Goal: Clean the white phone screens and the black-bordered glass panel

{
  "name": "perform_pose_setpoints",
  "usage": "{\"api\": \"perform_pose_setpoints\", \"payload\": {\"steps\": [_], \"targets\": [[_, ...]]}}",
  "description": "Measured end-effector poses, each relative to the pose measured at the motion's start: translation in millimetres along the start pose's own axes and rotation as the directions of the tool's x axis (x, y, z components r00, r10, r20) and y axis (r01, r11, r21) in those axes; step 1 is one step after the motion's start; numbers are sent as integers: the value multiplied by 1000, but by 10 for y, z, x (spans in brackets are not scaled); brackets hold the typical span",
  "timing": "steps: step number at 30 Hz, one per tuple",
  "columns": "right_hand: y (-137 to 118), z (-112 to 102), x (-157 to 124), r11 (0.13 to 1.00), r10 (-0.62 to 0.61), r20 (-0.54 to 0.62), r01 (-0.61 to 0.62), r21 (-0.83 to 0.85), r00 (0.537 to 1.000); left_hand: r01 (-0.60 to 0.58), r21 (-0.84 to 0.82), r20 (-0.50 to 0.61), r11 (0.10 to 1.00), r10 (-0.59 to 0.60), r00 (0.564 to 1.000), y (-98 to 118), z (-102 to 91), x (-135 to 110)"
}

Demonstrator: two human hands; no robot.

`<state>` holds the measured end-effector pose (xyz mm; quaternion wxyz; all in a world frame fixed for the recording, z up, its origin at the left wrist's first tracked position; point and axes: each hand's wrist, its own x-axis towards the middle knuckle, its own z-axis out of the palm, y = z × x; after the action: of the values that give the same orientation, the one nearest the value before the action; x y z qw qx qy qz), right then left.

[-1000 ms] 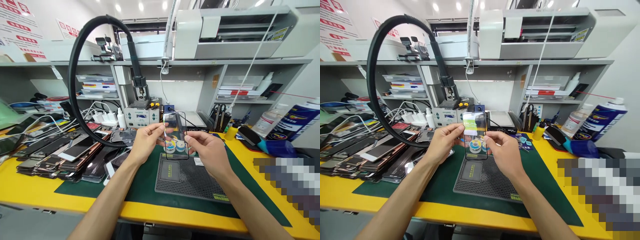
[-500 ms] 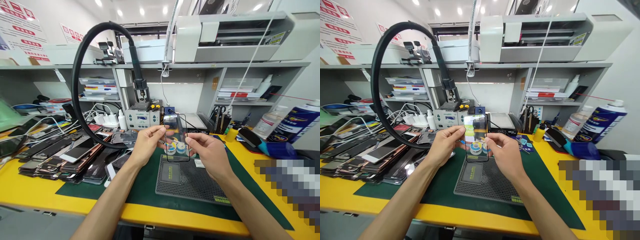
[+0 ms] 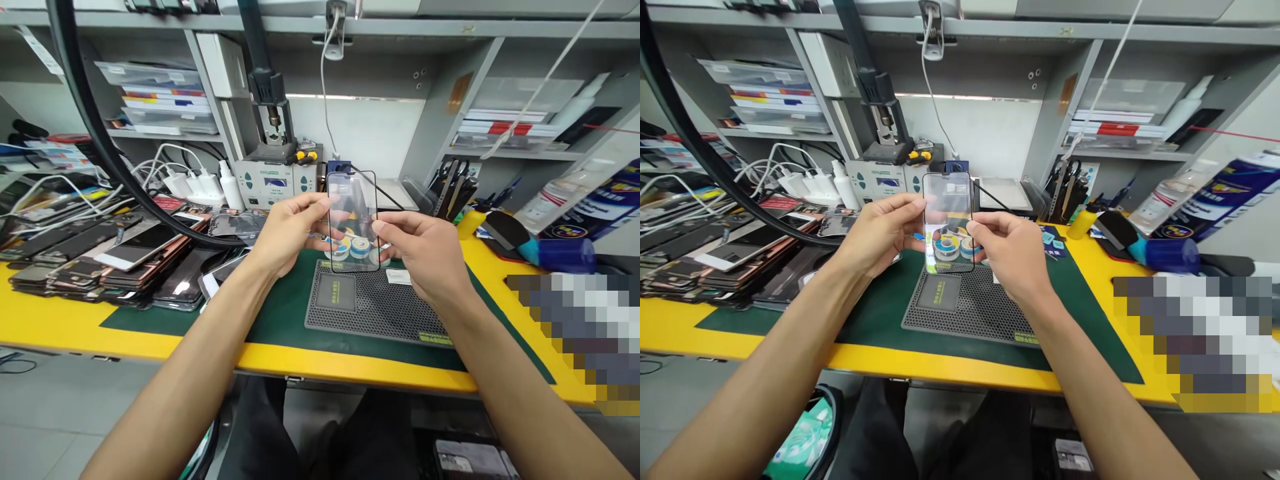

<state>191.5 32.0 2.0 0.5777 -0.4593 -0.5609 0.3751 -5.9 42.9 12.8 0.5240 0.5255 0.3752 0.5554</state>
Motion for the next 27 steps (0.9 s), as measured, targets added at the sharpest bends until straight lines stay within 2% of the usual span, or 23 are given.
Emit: {"api": "perform_pose_setpoints", "payload": {"steps": [6,12,20,27], "targets": [[1,6,-4,1000,12,-11,-11,22,1000,106,-43,64,993,-103,993,37,-11,-9],[-12,13,2,999,9,-10,-9,34,1000,196,-178,149,964,-170,974,49,-44,3],[-22,0,16,995,12,-17,-10,100,1000,311,-345,244,886,-235,941,20,-43,-2],[-66,-16,20,991,25,-25,-21,129,999,406,-377,343,832,-281,896,40,15,-68]]}}
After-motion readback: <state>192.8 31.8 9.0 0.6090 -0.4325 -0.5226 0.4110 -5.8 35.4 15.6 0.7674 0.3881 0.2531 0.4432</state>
